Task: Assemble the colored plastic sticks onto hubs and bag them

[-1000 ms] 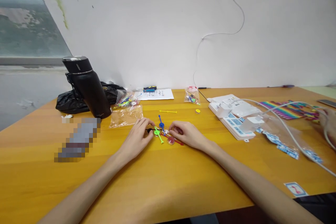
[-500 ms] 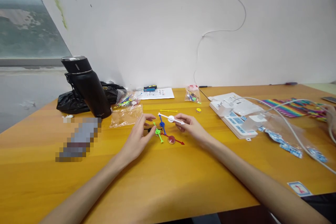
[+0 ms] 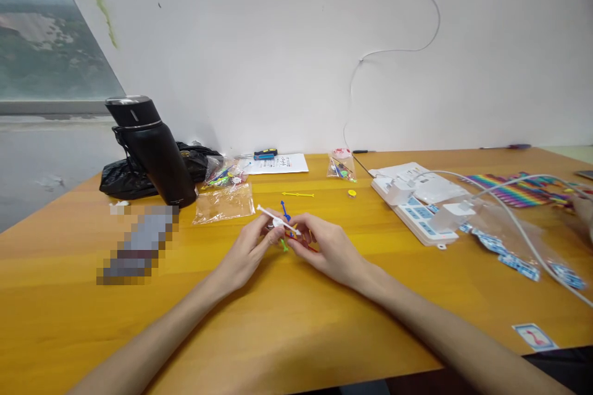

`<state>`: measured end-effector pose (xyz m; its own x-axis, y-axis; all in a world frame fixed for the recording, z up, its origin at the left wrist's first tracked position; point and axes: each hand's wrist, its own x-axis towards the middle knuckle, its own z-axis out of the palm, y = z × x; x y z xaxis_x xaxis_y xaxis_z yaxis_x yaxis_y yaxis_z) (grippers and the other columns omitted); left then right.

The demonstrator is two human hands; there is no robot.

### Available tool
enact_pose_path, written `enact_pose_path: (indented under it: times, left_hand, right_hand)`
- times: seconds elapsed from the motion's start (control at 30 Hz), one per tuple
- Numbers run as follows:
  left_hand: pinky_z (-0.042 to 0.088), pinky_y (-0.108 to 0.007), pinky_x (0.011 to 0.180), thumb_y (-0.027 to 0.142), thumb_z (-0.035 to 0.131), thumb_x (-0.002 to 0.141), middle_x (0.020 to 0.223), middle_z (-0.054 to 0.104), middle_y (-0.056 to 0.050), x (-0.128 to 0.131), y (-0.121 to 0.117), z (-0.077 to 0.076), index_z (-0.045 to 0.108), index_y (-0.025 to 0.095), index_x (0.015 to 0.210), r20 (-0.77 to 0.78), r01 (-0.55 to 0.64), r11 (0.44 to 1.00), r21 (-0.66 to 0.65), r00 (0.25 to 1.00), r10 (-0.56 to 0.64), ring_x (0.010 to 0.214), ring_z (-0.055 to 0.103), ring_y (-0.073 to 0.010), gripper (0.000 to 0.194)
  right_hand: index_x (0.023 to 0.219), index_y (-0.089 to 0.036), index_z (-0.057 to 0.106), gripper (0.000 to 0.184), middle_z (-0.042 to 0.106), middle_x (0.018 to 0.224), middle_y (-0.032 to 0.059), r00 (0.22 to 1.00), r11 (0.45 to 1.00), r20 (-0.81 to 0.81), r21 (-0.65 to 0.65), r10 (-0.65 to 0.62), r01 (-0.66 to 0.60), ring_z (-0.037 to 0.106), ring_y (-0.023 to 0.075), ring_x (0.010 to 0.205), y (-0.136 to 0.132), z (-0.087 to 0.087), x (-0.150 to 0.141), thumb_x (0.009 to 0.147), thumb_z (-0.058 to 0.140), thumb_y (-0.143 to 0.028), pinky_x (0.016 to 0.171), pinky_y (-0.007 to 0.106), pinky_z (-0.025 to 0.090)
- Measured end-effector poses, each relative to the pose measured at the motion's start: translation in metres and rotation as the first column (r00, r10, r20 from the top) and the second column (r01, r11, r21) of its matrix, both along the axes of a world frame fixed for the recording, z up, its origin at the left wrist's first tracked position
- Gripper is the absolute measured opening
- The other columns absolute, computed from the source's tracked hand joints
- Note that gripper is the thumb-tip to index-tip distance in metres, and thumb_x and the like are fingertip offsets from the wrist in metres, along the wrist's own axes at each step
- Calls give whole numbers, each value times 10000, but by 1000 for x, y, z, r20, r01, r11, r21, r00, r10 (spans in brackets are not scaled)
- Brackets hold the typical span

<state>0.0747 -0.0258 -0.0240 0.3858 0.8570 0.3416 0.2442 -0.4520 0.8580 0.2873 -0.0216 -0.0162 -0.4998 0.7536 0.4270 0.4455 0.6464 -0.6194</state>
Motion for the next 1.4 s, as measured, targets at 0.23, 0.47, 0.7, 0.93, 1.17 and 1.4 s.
enact_pose_path:
  times: [0.23,0.47,0.7,0.93,1.17,1.4]
  left_hand:
    - [436,-267,776,389,491,1027,884,641,3,0,-7,12,562,197,970,-210,-12,998,55,977,23,806,579,-158,212]
    - [420,-243,726,393,543,1003,838,623,19,-1,-9,13,590,192,945,-267,24,995,97,964,2,751,555,-137,214]
    - [419,-260,700,428,573,984,836,655,2,0,-10,12,636,187,963,-281,41,998,39,959,-28,723,556,-142,250]
    - [436,-270,714,425,582,981,819,683,-14,2,-8,12,647,178,1053,-36,131,983,-132,990,-137,731,576,-148,266]
    - [431,-270,736,385,576,992,859,667,-36,3,-8,13,620,158,983,151,267,932,-244,960,-236,776,557,-144,232]
    - [433,-279,741,394,540,1008,855,653,-29,6,-11,16,571,173,948,181,285,927,-242,952,-245,772,549,-142,231]
  right_hand:
    - [1155,-206,559,215,659,1009,48,989,995,-133,-57,70,-78,598,161,847,-2,0,-1,979,580,-328,791,304,494]
    - [1147,-209,561,200,680,1018,47,948,955,-287,-216,137,-204,633,160,902,-6,3,-5,1001,561,-347,820,302,504]
    - [1131,-210,623,229,688,922,16,920,888,-365,-365,140,-280,648,143,844,0,5,-1,965,633,-367,820,279,486]
    - [1278,-190,637,354,725,842,19,894,816,-399,-434,205,-381,660,137,797,5,7,2,978,620,-378,814,273,495]
    - [1188,-175,630,324,714,799,18,822,708,-522,-491,228,-508,674,142,814,5,4,2,965,638,-410,801,276,501]
    - [1130,-182,627,272,714,751,10,748,661,-638,-485,181,-573,723,170,842,4,0,-3,953,663,-386,777,282,524]
